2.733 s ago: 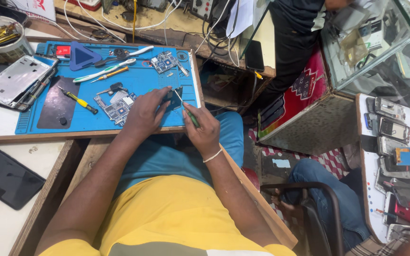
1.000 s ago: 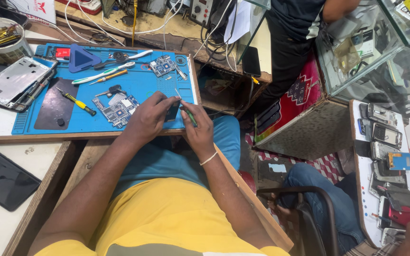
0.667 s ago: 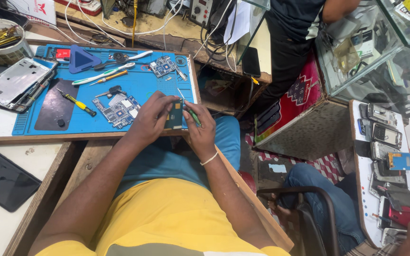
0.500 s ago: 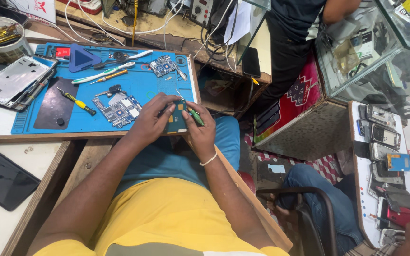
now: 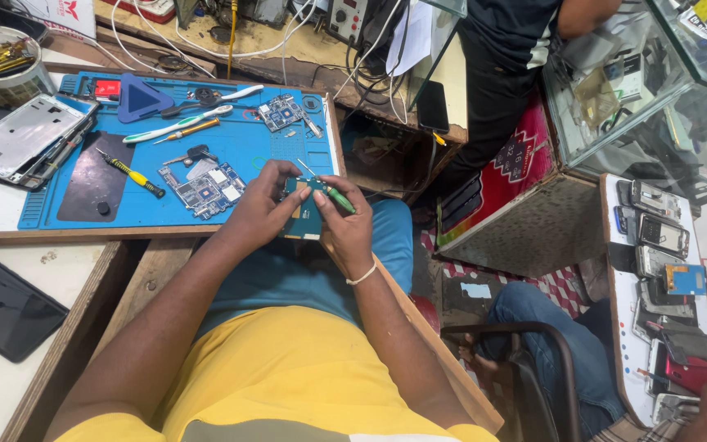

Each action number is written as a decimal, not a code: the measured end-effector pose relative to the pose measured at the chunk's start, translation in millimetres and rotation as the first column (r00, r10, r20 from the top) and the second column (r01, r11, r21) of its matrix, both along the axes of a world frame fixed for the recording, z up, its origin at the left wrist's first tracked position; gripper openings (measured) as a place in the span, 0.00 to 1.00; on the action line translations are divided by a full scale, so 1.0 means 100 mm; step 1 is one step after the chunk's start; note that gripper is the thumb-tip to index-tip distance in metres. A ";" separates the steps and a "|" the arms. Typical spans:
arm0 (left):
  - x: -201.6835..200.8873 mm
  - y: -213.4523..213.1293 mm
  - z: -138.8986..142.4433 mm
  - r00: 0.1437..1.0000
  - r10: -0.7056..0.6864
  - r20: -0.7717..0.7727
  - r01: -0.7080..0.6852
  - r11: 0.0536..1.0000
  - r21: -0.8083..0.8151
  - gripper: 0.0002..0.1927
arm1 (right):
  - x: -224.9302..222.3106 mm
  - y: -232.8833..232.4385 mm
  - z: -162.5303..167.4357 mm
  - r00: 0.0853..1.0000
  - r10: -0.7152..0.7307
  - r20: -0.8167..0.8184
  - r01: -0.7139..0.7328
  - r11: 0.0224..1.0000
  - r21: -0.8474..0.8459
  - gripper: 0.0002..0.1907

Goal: The person uses a green-handled screwdriver to pry and adjust components on a small circuit board. They then switch to a yellow-handled screwdriver to continue working on the board, flipping it over to access different sides.

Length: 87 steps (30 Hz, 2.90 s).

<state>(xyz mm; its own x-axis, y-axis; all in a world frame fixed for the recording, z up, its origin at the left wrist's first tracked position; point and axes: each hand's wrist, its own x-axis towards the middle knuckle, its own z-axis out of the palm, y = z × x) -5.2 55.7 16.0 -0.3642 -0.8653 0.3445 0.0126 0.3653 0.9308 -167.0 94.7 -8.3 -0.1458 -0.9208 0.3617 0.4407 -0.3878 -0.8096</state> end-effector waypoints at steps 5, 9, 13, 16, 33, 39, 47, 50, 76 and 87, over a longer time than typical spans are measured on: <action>-0.02 -0.04 0.01 0.996 0.057 -0.068 -0.056 0.998 0.022 0.18 | 0.01 0.00 0.01 0.998 0.014 0.059 -0.014 1.000 0.012 0.16; -0.01 -0.04 -0.01 0.996 0.072 -0.055 -0.072 0.997 0.006 0.16 | 0.00 0.00 -0.02 0.998 0.017 0.061 -0.019 1.000 0.023 0.15; 0.00 -0.04 -0.04 0.998 0.066 -0.006 -0.066 0.998 0.004 0.15 | -0.03 -0.01 -0.06 0.994 0.047 0.096 -0.051 0.998 0.042 0.15; 0.02 -0.06 -0.08 0.999 0.040 0.006 -0.040 0.999 0.011 0.14 | -0.06 -0.03 -0.07 0.987 0.091 0.131 -0.100 0.993 0.067 0.15; 0.03 -0.09 -0.12 1.000 0.024 0.006 -0.024 0.999 0.049 0.13 | -0.14 -0.06 -0.09 0.990 0.015 -0.138 -0.008 0.999 0.049 0.14; 0.08 -0.06 -0.10 0.997 0.060 0.038 -0.059 0.997 -0.048 0.12 | -0.03 0.00 -0.07 0.980 -0.086 -0.178 0.091 0.996 0.023 0.17; 0.06 -0.09 0.03 0.992 0.123 0.004 -0.120 0.976 -0.182 0.13 | -0.13 -0.12 -0.07 0.928 -0.217 -0.304 0.218 0.975 -0.030 0.16; 0.07 -0.16 0.12 0.994 0.106 -0.019 -0.107 0.978 -0.180 0.10 | -0.13 -0.22 0.00 0.931 -0.238 -0.276 0.238 0.971 -0.033 0.16; 0.19 -0.40 0.13 0.907 0.399 0.137 -0.224 0.730 -0.646 0.12 | -0.20 -0.28 0.18 0.927 -0.213 -0.310 0.194 0.977 -0.093 0.08; 0.29 -0.36 0.05 0.915 0.385 0.120 -0.221 0.729 -0.648 0.10 | -0.11 -0.20 0.16 0.917 -0.238 -0.320 0.210 0.970 -0.120 0.08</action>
